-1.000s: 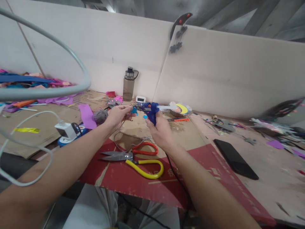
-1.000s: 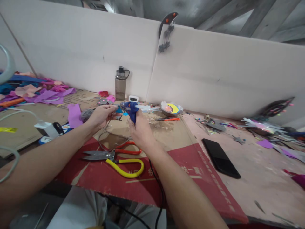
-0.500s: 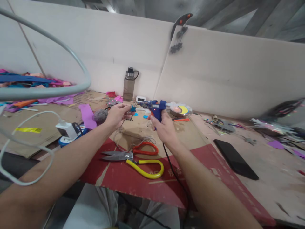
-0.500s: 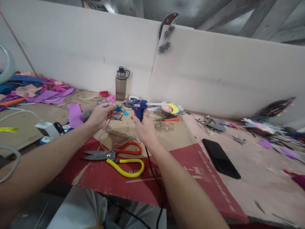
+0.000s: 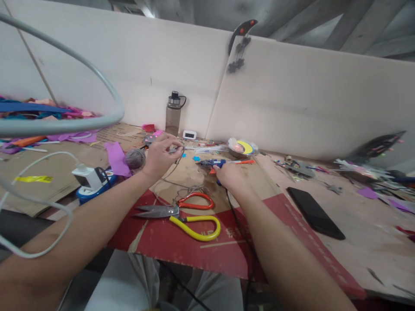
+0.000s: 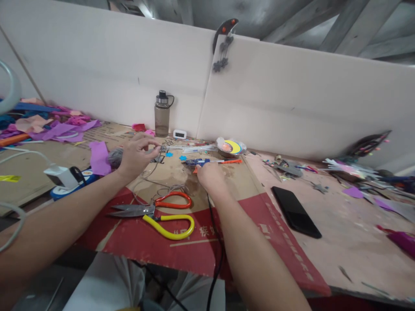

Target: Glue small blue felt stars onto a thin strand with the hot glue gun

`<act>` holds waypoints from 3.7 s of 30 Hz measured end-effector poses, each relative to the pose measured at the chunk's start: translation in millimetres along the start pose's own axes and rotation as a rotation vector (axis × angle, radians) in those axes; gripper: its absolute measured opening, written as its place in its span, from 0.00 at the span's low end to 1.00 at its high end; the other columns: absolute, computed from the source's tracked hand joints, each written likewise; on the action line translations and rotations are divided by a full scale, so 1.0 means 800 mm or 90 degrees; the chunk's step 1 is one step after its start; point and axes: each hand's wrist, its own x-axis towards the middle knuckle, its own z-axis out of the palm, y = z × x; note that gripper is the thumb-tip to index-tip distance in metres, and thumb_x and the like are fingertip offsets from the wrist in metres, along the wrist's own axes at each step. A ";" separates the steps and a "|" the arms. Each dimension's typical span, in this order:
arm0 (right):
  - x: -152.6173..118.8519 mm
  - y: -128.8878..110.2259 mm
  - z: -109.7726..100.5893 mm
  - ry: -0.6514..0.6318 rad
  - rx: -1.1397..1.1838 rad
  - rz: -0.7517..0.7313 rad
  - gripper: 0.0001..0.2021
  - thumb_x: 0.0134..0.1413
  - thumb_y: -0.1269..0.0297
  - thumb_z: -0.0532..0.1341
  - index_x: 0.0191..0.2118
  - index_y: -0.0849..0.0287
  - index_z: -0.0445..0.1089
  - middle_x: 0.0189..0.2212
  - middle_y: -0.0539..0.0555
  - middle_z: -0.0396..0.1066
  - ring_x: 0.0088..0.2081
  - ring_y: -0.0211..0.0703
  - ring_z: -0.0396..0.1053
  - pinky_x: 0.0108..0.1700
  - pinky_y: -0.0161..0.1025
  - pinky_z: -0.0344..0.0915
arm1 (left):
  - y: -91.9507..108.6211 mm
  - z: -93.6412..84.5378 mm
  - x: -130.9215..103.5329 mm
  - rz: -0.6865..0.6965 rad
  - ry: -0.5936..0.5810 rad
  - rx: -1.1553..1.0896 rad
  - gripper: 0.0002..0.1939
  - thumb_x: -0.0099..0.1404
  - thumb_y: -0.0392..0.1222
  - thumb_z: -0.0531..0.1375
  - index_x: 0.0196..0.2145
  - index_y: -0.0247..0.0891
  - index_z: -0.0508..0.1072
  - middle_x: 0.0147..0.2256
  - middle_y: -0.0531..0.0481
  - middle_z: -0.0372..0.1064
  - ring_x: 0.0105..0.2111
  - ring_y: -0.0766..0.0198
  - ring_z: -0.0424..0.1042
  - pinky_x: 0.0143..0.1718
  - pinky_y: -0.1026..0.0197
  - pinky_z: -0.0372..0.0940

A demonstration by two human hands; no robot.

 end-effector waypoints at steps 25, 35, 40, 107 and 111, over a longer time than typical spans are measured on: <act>-0.056 -0.085 0.005 0.043 0.722 -0.174 0.06 0.51 0.61 0.58 0.32 0.56 0.64 0.25 0.46 0.66 0.25 0.34 0.61 0.27 0.33 0.59 | 0.023 0.013 -0.016 -0.111 -0.127 -0.086 0.09 0.59 0.42 0.61 0.37 0.41 0.79 0.34 0.48 0.76 0.33 0.62 0.73 0.38 0.62 0.65; -0.051 -0.078 -0.003 0.125 0.602 -0.194 0.07 0.53 0.61 0.57 0.29 0.58 0.65 0.25 0.47 0.68 0.26 0.35 0.62 0.31 0.35 0.59 | 0.032 0.015 -0.017 -0.186 -0.180 -0.220 0.08 0.58 0.42 0.62 0.31 0.38 0.80 0.28 0.50 0.77 0.29 0.63 0.75 0.33 0.64 0.69; -0.052 -0.078 -0.004 0.127 0.596 -0.208 0.07 0.54 0.61 0.57 0.28 0.58 0.65 0.24 0.47 0.67 0.26 0.36 0.62 0.31 0.35 0.59 | 0.036 0.015 -0.017 -0.220 -0.215 -0.299 0.09 0.57 0.40 0.61 0.35 0.37 0.80 0.31 0.48 0.77 0.30 0.62 0.76 0.36 0.61 0.71; -0.057 -0.078 -0.004 0.097 0.627 -0.129 0.06 0.47 0.64 0.60 0.30 0.60 0.70 0.20 0.47 0.67 0.22 0.34 0.60 0.26 0.33 0.55 | 0.038 0.015 -0.012 -0.349 -0.282 -0.514 0.11 0.58 0.44 0.62 0.31 0.32 0.72 0.25 0.48 0.74 0.26 0.62 0.76 0.28 0.62 0.71; -0.056 -0.079 -0.003 0.103 0.596 -0.141 0.06 0.47 0.64 0.59 0.30 0.60 0.70 0.22 0.49 0.71 0.24 0.36 0.66 0.28 0.34 0.59 | 0.036 0.015 -0.011 -0.356 -0.265 -0.506 0.14 0.55 0.44 0.66 0.36 0.32 0.72 0.28 0.48 0.75 0.28 0.62 0.77 0.32 0.59 0.74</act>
